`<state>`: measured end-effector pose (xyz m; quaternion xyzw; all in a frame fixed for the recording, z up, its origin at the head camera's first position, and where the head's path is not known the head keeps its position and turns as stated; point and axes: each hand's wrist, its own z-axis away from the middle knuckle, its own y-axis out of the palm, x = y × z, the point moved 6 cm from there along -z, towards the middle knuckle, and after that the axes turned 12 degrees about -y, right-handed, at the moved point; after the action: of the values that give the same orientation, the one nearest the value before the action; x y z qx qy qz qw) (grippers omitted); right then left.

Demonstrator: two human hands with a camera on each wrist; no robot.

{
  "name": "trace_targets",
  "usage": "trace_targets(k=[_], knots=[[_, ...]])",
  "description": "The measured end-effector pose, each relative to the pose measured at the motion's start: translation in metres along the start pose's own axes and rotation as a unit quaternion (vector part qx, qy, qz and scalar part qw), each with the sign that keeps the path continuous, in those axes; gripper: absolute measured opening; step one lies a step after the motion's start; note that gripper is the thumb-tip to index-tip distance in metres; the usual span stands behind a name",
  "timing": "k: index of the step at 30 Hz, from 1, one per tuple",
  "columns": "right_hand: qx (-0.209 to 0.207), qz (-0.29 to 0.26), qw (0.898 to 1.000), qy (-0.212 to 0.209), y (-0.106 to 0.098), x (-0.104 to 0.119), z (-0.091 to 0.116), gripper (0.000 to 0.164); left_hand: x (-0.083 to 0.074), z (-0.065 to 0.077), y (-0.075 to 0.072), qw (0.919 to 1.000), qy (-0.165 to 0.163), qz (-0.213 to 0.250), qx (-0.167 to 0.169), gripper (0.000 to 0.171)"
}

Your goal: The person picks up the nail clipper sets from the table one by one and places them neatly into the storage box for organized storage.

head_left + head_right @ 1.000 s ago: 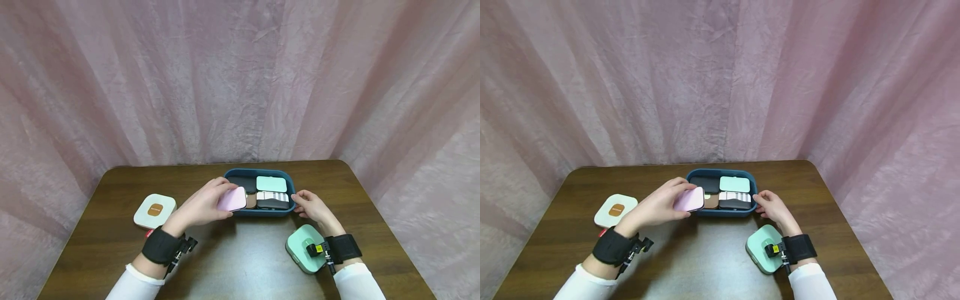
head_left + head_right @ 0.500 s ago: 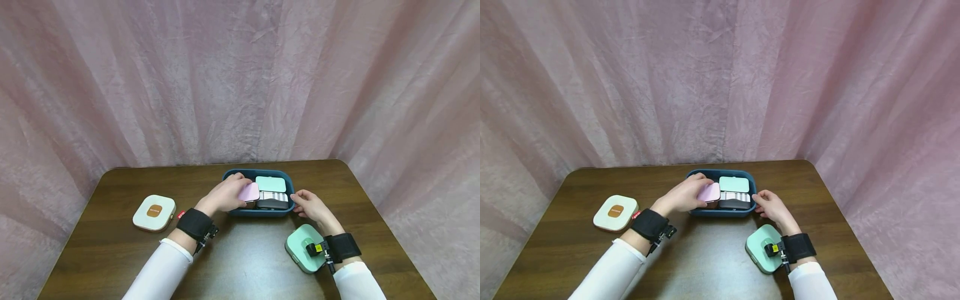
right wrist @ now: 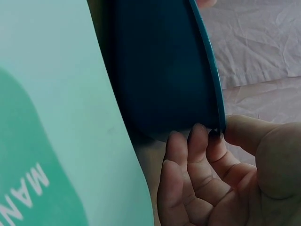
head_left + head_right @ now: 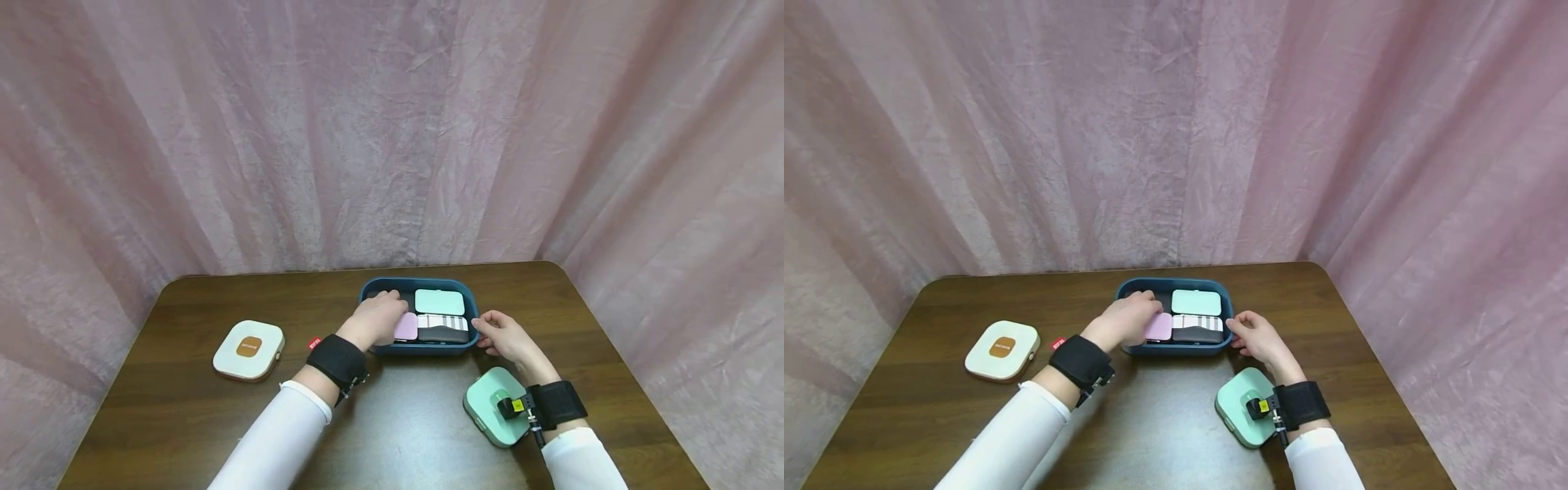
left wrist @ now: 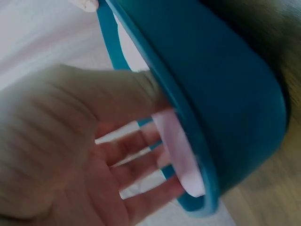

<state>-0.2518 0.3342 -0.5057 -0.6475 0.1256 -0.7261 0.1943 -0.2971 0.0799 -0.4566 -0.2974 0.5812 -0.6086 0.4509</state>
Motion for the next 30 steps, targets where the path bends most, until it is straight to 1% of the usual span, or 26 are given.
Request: trace_targets(k=[2,5,12,16,22,30], knots=[[0.002,0.001,1.000,-0.001,0.001,0.001,-0.001,0.034,-0.002,-0.001,0.000,0.9999,-0.011,-0.004,-0.001,0.047],[0.004,-0.002,1.000,0.002,0.002,0.000,-0.002,0.033,-0.003,0.000,-0.001,0.9999,-0.016,0.004,-0.003,0.050],[0.002,0.000,1.000,0.001,0.000,0.000,-0.001,0.033,0.005,0.005,-0.002,0.9982,-0.013,0.056,0.015,0.053],[0.002,0.003,1.000,0.000,-0.001,-0.001,-0.001,0.033,0.007,0.008,-0.001,0.9969,-0.010,0.076,0.020,0.054],[0.005,0.002,1.000,0.002,-0.001,-0.002,-0.003,0.033,0.010,0.011,0.000,0.9960,-0.011,0.087,0.014,0.056],[0.003,0.008,1.000,0.004,-0.002,0.000,-0.001,0.032,0.015,0.012,0.001,0.9943,0.005,0.106,0.001,0.057]])
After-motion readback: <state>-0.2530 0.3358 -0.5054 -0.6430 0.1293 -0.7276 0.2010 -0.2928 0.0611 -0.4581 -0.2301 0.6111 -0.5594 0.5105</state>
